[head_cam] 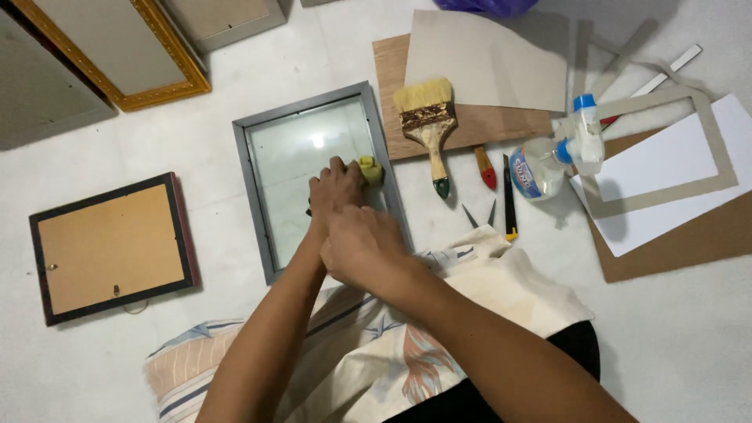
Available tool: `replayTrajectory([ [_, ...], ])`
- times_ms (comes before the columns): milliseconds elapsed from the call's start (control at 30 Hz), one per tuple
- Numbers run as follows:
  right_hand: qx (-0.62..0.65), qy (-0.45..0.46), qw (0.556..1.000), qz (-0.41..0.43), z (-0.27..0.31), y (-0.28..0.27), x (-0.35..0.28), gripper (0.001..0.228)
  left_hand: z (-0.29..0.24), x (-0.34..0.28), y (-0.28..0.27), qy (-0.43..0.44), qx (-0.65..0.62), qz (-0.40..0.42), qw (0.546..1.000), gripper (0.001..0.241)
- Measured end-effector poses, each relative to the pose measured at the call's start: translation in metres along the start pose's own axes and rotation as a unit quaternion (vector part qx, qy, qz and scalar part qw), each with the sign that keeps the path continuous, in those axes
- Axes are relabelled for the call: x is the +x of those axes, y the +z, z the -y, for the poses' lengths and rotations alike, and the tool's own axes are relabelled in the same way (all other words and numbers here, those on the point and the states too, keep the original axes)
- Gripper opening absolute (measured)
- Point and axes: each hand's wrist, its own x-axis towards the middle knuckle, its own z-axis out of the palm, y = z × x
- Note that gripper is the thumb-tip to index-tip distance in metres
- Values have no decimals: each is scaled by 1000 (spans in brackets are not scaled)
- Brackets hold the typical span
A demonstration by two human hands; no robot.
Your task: Cleaning a glass pane and assembling a picture frame by adding the backing.
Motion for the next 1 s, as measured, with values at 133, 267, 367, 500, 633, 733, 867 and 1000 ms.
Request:
replayTrajectory([
  [133, -1, -41, 998, -36, -11, 13, 12, 37, 19, 51, 8, -8, 39, -147, 988, 50],
  [267, 21, -18, 996, -80, -13, 19, 19, 35, 23, 86, 0, -15, 64, -235, 970, 57],
  [367, 49, 6, 993, -110, -11, 9, 19, 36, 31, 111, 7, -8, 87, -272, 958, 49],
  [500, 56, 5, 991, -123, -12, 1, 17, 38, 36, 104, 10, 3, 103, -235, 967, 46],
  [633, 59, 3, 989, -132, -11, 7, 17, 38, 46, 80, 43, 65, 72, -187, 978, 54],
  [733, 63, 8, 992, -113, -11, 9, 22, 42, 39, 31, 45, 93, 76, -96, 988, 51],
  [867, 50, -18, 992, -113, -15, 17, 28, 45, 28, -44, 56, 104, 80, -76, 988, 46],
  [1000, 67, -43, 991, -103, -18, 17, 22, 49, 17, -91, 51, 99, 86, -56, 990, 40],
])
